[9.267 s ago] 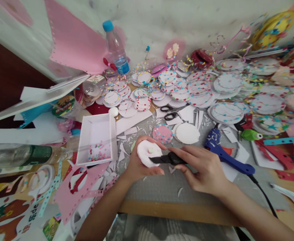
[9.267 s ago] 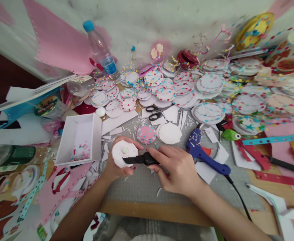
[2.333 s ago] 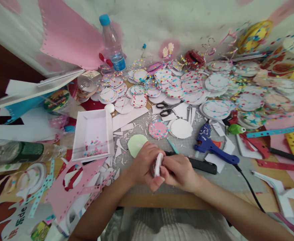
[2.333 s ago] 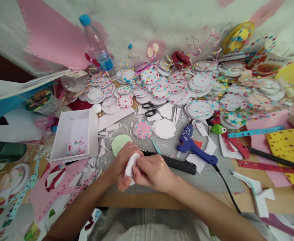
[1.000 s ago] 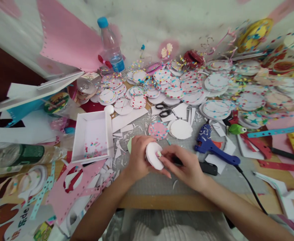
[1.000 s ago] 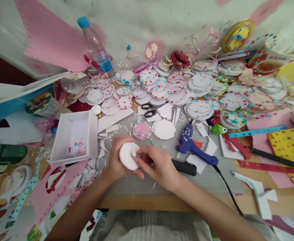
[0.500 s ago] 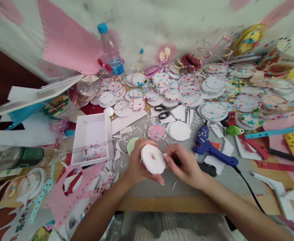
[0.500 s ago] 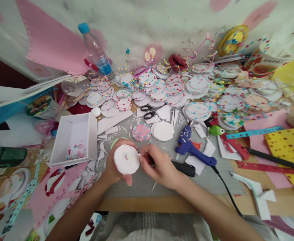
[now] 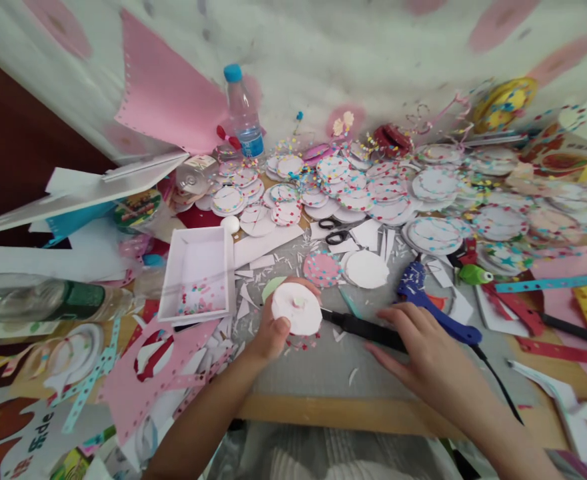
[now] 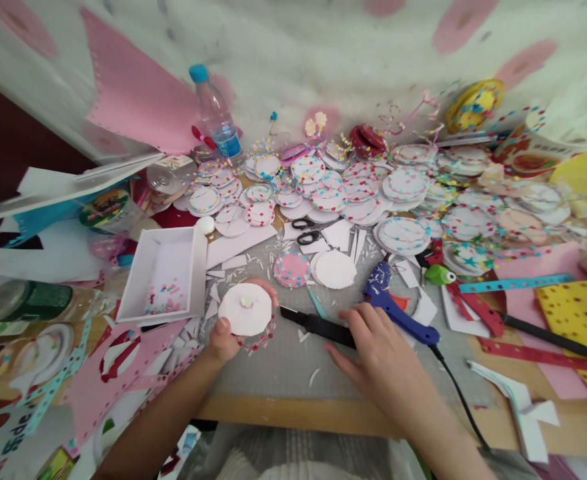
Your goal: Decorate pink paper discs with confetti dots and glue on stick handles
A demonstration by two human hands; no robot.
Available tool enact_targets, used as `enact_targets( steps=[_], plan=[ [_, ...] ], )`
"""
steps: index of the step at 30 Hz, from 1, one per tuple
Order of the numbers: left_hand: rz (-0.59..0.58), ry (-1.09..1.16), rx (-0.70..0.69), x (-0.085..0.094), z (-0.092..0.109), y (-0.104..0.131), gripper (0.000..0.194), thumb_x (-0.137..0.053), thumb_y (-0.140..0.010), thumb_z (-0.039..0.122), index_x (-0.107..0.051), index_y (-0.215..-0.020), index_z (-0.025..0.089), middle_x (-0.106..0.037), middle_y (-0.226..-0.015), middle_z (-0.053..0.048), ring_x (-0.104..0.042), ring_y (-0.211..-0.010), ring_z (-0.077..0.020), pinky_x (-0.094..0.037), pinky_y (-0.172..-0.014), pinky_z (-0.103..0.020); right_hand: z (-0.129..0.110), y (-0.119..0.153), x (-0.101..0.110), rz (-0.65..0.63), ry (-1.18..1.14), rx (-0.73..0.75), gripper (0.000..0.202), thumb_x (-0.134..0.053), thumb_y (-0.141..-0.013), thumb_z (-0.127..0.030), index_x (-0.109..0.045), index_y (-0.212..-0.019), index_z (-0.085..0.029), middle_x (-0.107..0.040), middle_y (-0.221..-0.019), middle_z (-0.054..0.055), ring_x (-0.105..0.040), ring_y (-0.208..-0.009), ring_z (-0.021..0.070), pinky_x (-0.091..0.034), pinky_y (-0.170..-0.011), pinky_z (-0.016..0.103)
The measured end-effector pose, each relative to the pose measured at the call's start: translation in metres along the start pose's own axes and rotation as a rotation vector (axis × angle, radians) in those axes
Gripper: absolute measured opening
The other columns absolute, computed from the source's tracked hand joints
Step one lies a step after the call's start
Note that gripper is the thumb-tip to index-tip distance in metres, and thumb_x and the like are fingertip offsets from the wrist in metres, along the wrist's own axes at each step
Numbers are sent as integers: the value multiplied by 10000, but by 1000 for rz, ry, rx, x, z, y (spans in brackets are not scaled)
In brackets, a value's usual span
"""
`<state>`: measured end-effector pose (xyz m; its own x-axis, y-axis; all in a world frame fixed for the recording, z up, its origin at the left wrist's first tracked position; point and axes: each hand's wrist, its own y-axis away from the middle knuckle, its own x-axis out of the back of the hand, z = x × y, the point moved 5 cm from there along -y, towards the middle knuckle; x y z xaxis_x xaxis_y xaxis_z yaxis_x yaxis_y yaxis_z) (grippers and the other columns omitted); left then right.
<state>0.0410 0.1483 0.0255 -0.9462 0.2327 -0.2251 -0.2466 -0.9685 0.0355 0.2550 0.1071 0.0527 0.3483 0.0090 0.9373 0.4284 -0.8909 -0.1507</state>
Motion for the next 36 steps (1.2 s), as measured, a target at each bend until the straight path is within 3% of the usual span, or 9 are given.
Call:
enact_targets(
  steps=[5,9,12,15,18,20,24,29,36],
  plan=[
    [-133,130,-10,-7,13,-3,792,-595,-583,779,-585,-1053,141,-642,-953,-123,-620,-744,-232,-499,-586,-309,5,17,-17,-72,127,20,234,-458,-931,-349,-554,-975,-140,-588,-915,113,-562,-821,267,-489,-694,404],
    [-174,51,-47,-5,34,0,755,-761,-578,587,-517,-1164,179,-621,-1047,-107,-599,-689,-163,-477,-567,-260,7,18,2,1,27,26,252,-412,-946,-346,-523,-1043,-142,-603,-960,125,-587,-870,260,-505,-735,390],
    [-114,-216,-120,1,52,13,842,-823,-576,469,-421,-1274,224,-604,-1089,-95,-602,-877,-210,-493,-708,-294,10,27,19,54,-101,-51,247,-386,-953,-339,-484,-1092,-161,-612,-952,113,-622,-858,230,-520,-723,331],
    [-53,-688,-173,2,62,29,795,-819,-589,489,-448,-1238,217,-611,-1101,-106,-577,-980,-257,-454,-839,-379,10,41,21,34,-261,-207,249,-358,-963,-331,-452,-1152,-200,-629,-863,64,-644,-735,183,-520,-614,254],
    [-64,-1096,-209,-9,57,42,734,-737,-624,616,-510,-1158,167,-640,-1034,-118,-571,-953,-284,-416,-851,-440,-1,53,11,-44,-429,-336,292,-318,-977,-328,-417,-1233,-229,-614,-746,20,-637,-655,167,-516,-565,229],
    [-81,-1229,-201,-16,49,47,751,-666,-656,677,-514,-1156,137,-646,-1021,-126,-570,-949,-293,-401,-859,-464,-13,59,2,-109,-498,-352,332,-316,-978,-338,-387,-1285,-234,-625,-781,29,-653,-702,175,-538,-605,239],
    [-156,-1338,-114,-27,35,54,788,-606,-673,722,-522,-1168,115,-633,-1078,-134,-554,-1000,-319,-360,-919,-508,-31,69,-8,-189,-541,-338,361,-330,-978,-324,-353,-1328,-237,-654,-1028,85,-667,-949,192,-557,-777,274],
    [-237,-1346,-51,-27,36,64,596,-576,-816,530,-472,-1257,142,-594,-1169,-126,-526,-1079,-303,-361,-941,-474,-37,78,-14,-228,-557,-272,398,-374,-970,-289,-327,-1363,-248,-610,-1221,110,-610,-1121,183,-512,-920,288],
    [-5,-1340,-83,-20,26,65,694,-586,-768,637,-462,-1239,143,-617,-1120,-139,-553,-1048,-300,-397,-904,-450,-39,81,-22,-255,-575,-252,443,-395,-965,-272,-307,-1398,-251,-559,-1320,121,-584,-1166,183,-501,-955,301]
  ],
)
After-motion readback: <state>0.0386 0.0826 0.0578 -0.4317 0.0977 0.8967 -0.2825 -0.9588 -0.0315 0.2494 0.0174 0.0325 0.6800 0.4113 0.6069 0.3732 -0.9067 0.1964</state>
